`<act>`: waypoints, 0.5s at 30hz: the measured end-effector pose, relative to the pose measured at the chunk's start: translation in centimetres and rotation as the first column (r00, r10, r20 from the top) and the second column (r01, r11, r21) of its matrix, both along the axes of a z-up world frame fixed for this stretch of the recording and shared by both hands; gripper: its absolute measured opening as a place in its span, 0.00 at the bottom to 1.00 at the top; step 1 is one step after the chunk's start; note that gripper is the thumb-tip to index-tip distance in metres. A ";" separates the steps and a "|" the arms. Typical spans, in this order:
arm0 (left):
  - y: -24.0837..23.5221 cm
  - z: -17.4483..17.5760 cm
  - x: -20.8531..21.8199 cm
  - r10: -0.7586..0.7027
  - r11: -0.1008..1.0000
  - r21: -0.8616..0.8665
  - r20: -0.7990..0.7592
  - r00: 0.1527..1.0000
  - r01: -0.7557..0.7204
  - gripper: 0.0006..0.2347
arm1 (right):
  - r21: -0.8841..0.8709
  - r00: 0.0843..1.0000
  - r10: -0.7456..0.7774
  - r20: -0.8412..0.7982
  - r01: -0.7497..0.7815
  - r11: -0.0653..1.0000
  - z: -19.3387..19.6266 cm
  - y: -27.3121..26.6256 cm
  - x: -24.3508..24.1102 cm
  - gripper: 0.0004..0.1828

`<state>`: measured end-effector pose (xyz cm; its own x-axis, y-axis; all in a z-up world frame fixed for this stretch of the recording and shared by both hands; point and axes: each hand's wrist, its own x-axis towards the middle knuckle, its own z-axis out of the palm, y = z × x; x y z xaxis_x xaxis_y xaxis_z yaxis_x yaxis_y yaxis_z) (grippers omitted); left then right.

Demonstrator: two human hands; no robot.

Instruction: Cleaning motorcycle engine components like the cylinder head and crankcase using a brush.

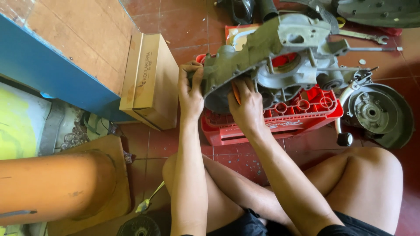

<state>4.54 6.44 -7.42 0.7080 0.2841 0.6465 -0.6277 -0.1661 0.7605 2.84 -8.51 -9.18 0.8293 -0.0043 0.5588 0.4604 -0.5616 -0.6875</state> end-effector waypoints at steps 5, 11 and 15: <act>0.2 -0.8 0.3 0.003 1.000 -0.010 0.000 1.000 -0.003 0.05 | -0.024 0.998 0.053 -0.033 -0.054 0.998 1.4 -0.8 -1.1 0.13; 0.1 -0.4 0.1 -0.020 0.999 -0.032 0.000 1.000 0.020 0.05 | 0.001 0.898 0.358 -0.257 -0.370 0.929 7.2 -5.5 -4.4 0.12; -0.1 -0.1 -0.2 -0.023 1.000 -0.020 0.012 1.000 0.024 0.05 | -0.076 0.920 0.357 -0.159 -0.372 0.925 7.2 -6.8 -4.7 0.13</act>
